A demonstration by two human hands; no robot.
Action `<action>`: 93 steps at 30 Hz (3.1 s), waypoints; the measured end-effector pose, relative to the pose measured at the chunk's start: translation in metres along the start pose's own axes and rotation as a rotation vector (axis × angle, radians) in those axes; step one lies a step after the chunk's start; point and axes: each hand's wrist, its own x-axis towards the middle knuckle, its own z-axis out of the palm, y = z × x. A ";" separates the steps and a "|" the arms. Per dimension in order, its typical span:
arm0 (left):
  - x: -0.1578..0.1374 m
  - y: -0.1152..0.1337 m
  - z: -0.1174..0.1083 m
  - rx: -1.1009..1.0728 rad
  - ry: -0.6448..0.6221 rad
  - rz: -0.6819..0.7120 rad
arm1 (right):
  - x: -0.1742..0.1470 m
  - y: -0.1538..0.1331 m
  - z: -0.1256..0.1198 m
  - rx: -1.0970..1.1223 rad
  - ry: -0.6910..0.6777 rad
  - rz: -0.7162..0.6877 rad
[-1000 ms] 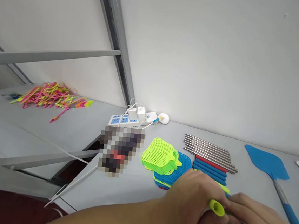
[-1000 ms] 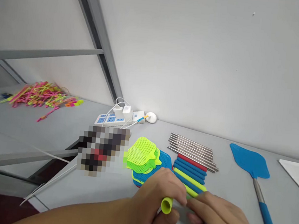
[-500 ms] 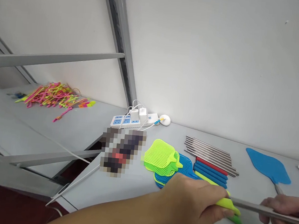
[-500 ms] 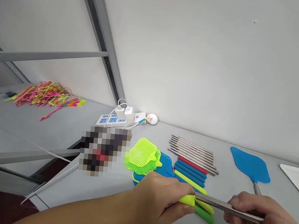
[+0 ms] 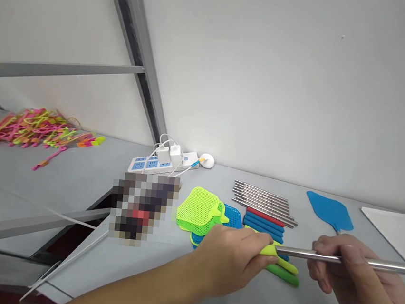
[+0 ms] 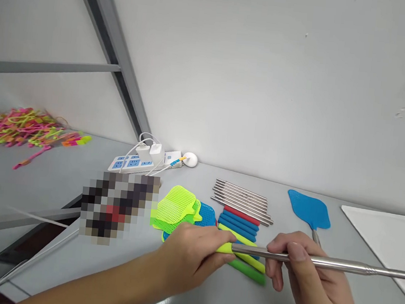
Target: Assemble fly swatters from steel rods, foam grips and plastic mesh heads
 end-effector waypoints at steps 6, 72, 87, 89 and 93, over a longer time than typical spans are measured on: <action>0.000 -0.001 0.001 0.103 -0.011 0.065 | -0.003 -0.003 0.009 0.005 -0.207 0.062; 0.018 -0.063 -0.083 -0.026 -0.496 -0.446 | 0.004 0.011 0.009 -0.561 -0.134 -0.448; 0.020 -0.024 -0.091 -0.017 -0.244 -0.147 | -0.004 0.007 0.013 -0.603 -0.249 -0.510; 0.019 -0.018 -0.095 -0.121 -0.087 -0.168 | -0.006 0.005 0.016 -0.574 -0.277 -0.511; 0.020 -0.016 -0.088 -0.512 0.273 -0.274 | -0.010 0.002 0.020 -0.499 -0.328 -0.456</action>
